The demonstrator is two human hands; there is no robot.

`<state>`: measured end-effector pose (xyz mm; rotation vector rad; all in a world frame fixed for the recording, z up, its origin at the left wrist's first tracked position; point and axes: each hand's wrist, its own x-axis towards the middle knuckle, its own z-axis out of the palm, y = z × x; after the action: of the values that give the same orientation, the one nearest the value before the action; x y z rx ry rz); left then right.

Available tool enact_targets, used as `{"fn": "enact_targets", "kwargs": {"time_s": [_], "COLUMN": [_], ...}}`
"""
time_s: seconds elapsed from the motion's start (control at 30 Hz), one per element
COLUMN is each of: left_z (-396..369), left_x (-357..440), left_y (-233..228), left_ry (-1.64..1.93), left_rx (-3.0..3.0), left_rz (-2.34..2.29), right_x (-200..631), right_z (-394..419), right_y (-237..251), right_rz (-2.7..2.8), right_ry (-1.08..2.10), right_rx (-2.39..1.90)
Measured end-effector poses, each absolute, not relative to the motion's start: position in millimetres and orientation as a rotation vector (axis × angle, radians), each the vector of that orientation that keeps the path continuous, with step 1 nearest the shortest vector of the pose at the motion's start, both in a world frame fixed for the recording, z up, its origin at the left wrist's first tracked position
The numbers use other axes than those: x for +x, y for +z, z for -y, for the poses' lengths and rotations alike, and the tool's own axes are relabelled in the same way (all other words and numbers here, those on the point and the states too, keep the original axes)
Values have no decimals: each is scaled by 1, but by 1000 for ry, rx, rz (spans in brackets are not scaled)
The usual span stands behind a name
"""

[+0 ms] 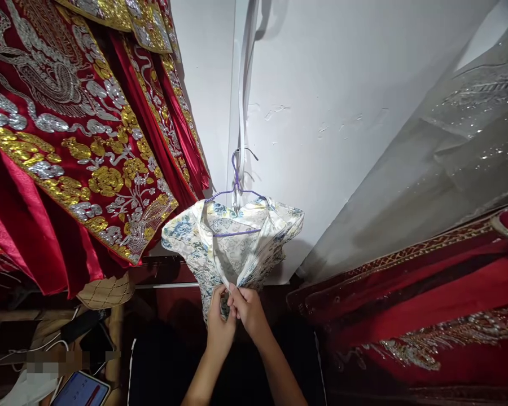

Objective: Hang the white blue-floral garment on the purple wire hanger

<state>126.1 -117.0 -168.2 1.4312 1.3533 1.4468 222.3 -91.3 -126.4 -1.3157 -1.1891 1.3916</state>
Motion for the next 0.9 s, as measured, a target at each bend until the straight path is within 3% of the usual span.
{"fn": "enact_targets", "kwargs": {"time_s": [0.9], "left_z": [136], "left_x": [120], "left_y": [-143], "left_ry": [1355], "left_rx": [1546], "left_rz": [-1398], "right_x": [228], "right_z": [119], "right_y": [-105], "right_rz": [1184], "right_ry": [1608], "right_rx": [-1207]}}
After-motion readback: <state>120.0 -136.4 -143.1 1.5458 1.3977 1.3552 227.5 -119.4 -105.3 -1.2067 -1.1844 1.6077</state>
